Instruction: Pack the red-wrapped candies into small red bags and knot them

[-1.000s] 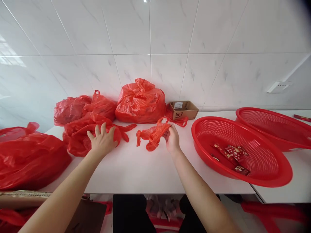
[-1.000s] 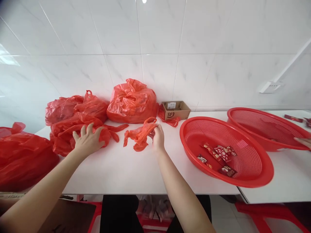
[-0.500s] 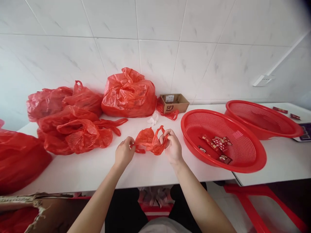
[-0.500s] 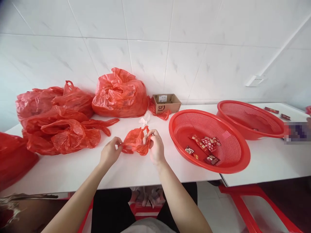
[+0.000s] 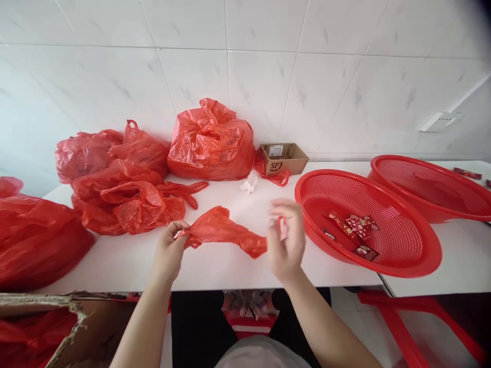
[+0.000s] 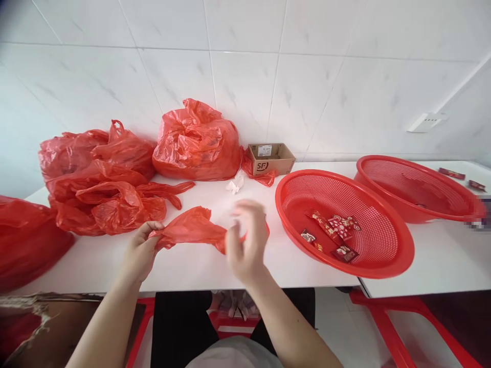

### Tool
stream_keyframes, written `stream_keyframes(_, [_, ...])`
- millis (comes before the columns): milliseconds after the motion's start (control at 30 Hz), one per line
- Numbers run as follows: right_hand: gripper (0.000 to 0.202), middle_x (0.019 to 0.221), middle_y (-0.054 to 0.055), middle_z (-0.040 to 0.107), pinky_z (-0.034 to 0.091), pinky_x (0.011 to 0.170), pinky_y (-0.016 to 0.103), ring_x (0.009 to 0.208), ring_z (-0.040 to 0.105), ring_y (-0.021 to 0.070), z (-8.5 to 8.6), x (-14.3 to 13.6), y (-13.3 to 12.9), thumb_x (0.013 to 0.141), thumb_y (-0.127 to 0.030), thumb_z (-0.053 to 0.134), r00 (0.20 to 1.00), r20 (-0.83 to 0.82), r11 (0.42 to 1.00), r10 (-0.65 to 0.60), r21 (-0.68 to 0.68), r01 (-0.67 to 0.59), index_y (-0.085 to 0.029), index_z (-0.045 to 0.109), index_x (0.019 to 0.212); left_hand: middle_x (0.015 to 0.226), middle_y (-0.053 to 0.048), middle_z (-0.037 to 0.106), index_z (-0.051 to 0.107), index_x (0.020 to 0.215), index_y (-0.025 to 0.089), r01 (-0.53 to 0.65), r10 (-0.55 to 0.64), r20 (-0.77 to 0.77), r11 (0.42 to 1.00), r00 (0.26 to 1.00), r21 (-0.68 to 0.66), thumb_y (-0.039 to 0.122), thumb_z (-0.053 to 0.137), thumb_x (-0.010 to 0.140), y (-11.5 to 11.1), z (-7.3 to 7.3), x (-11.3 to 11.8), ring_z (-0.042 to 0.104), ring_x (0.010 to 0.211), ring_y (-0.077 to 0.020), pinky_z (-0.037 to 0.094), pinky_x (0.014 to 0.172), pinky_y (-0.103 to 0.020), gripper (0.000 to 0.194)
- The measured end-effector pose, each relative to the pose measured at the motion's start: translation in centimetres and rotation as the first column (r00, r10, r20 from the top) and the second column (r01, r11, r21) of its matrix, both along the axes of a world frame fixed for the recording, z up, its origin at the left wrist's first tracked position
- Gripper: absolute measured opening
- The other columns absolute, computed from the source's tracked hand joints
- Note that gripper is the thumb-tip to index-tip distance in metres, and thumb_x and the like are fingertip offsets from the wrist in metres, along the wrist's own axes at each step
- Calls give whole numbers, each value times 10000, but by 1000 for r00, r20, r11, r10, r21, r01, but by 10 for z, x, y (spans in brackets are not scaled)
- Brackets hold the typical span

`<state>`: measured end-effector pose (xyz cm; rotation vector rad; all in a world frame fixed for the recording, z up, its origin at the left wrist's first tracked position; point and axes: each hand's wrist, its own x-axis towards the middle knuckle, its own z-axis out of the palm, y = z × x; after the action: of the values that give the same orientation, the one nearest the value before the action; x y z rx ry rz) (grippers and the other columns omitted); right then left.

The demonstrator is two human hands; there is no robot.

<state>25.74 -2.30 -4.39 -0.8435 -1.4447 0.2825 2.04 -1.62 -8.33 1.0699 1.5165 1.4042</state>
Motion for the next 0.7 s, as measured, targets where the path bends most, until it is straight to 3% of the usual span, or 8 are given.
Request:
stream_keyframes(67, [235,1010,55,641,505,791,297,960,622,179,1,-19,-12,869,-106,456,926,218,951,309,-75,-300,-238,586,1013,749,47,538,492,842,209,41,-41,73,999,996,-1,266,593,662,-3,9,11,517,542,-81,449,531,-219,214])
stream_keyframes(133, [251,940,38,678,506,723,262,847,645,158,-8,-35,-13,888,-107,452,793,362,870,489,-271,-413,-230,612,1037,721,55,531,499,871,212,79,-77,115,997,990,-11,254,624,660,-8,16,19,479,511,-69,394,471,-187,249])
stream_keyframes(267, [311,1104,75,676,508,823,303,973,642,185,-34,-44,5,926,-141,438,751,506,876,424,-441,-198,-204,590,1190,652,79,495,482,854,219,156,-140,224,986,965,-53,274,733,680,-21,24,25,405,458,-43,300,420,-151,310])
stream_keyframes(400, [454,1355,123,562,518,817,383,1105,608,246,-42,-37,18,958,-231,430,712,605,864,356,-504,-3,-233,425,1411,776,62,529,509,839,208,182,-164,298,983,941,-35,279,781,675,-33,28,20,459,540,-35,365,479,-143,325])
stream_keyframes(500, [489,1195,124,657,510,775,389,986,640,244,-39,-37,19,954,-217,426,711,631,861,311,-504,70,-214,389,1442,785,58,538,537,874,212,260,-227,322,964,919,-63,292,781,697,-36,26,17,446,548,-31,366,493,-134,312])
stream_keyframes(600, [307,913,75,708,482,794,342,855,636,199,-38,-48,16,939,-156,433,752,591,900,293,-435,-9,-181,615,1185,777,44,560,549,883,208,279,-229,373,956,899,-86,311,784,708,-38,24,22,468,580,-43,384,520,-133,311])
stream_keyframes(700, [211,923,44,711,478,775,268,837,634,154,-41,-60,17,908,-119,476,764,492,874,417,-448,-189,-182,667,972,762,30,581,547,882,208,306,-243,428,948,870,-84,336,776,728,-46,28,34,501,613,-63,407,554,-151,304])
